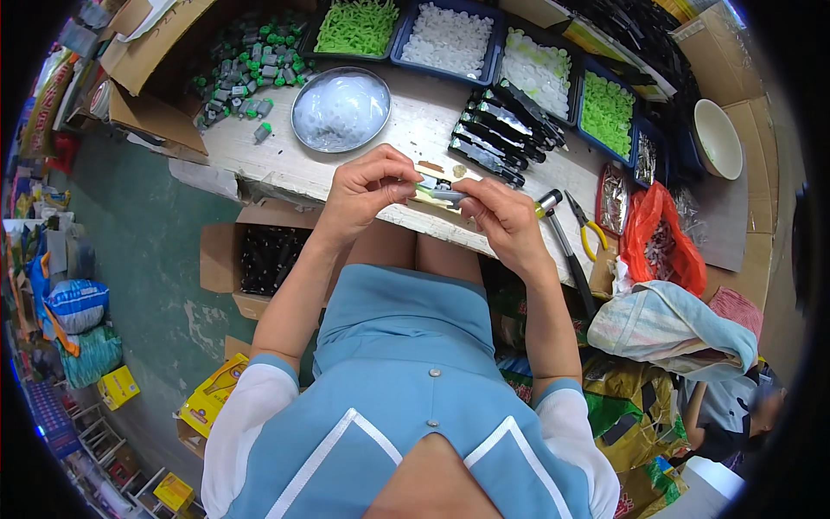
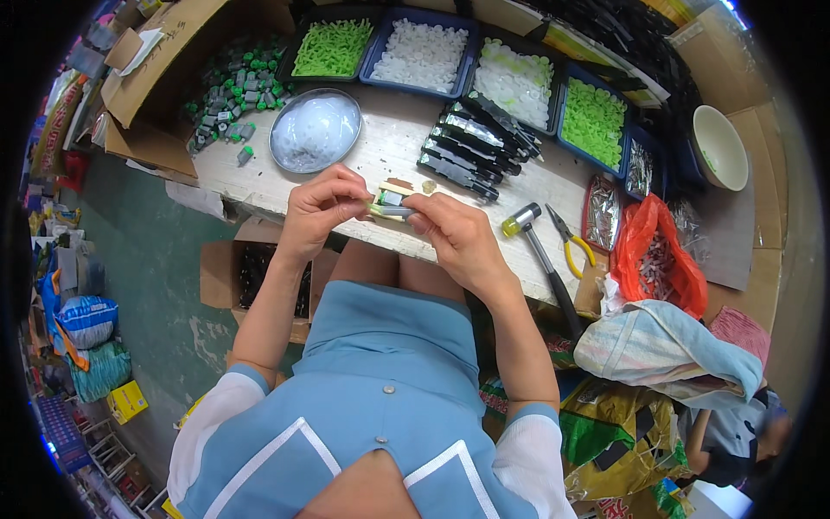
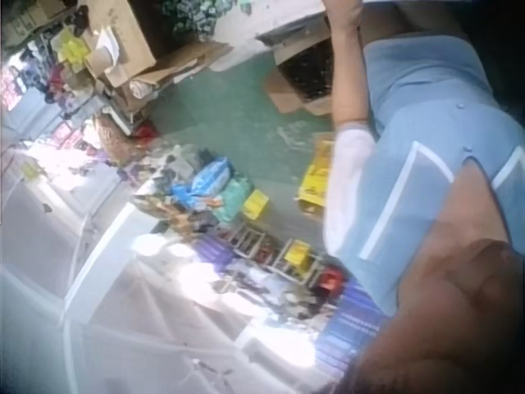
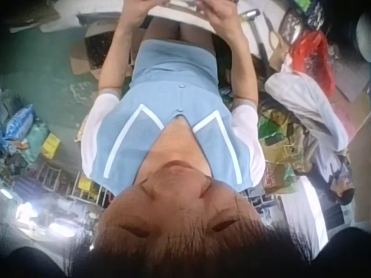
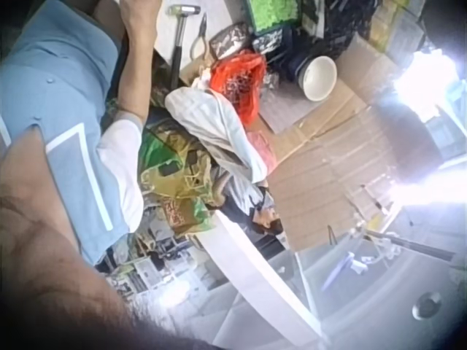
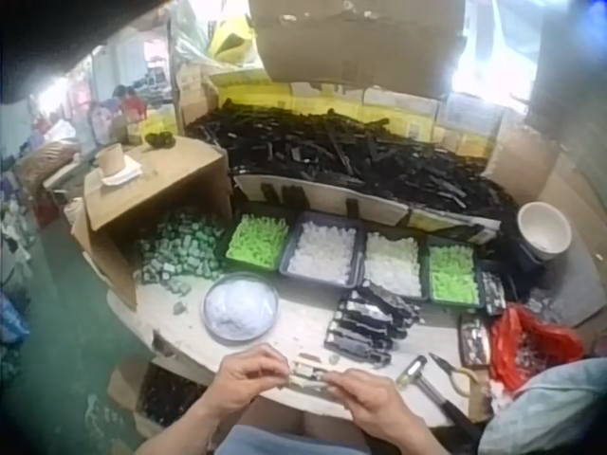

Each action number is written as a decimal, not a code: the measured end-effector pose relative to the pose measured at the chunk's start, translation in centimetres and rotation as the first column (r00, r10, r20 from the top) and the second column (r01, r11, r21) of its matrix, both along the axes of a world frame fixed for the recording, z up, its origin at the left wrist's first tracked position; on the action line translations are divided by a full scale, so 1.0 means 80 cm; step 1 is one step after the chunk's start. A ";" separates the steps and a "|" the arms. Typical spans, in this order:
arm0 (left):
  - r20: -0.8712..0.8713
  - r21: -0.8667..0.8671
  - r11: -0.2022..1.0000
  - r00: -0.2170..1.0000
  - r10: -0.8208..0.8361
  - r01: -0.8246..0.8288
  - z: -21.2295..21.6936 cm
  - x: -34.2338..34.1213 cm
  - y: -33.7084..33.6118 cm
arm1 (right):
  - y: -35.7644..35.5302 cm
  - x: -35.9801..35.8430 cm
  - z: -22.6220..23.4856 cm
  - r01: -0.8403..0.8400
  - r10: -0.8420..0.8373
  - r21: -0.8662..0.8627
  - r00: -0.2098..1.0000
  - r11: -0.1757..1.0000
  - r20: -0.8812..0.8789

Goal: Assembling small plastic components using a small hammer at a factory workbench.

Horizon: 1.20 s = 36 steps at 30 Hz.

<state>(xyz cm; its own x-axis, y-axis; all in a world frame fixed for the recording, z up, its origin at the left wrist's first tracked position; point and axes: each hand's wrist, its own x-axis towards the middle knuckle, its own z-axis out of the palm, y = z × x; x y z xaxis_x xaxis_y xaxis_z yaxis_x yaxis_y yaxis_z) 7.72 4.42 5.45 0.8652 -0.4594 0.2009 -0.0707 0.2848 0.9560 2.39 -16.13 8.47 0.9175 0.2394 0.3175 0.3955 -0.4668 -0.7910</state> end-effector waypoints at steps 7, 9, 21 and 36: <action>0.436 0.210 0.924 0.877 0.203 -0.318 0.006 -0.020 -0.020 | -0.011 -0.008 -0.013 0.094 0.011 0.238 0.913 0.967 -0.408; 0.448 0.213 0.925 0.873 0.194 -0.315 0.007 -0.025 -0.025 | -0.014 -0.011 -0.015 0.126 0.068 0.344 0.864 0.930 -0.499; 0.592 0.397 0.838 0.802 0.079 -0.375 -0.020 -0.015 -0.052 | -0.067 -0.034 -0.033 0.390 -0.006 0.436 0.751 0.811 -0.660; 0.554 0.579 0.671 0.827 0.093 -0.463 -0.045 -0.016 -0.082 | -0.064 -0.017 -0.050 0.408 -0.059 0.334 0.704 0.850 -0.708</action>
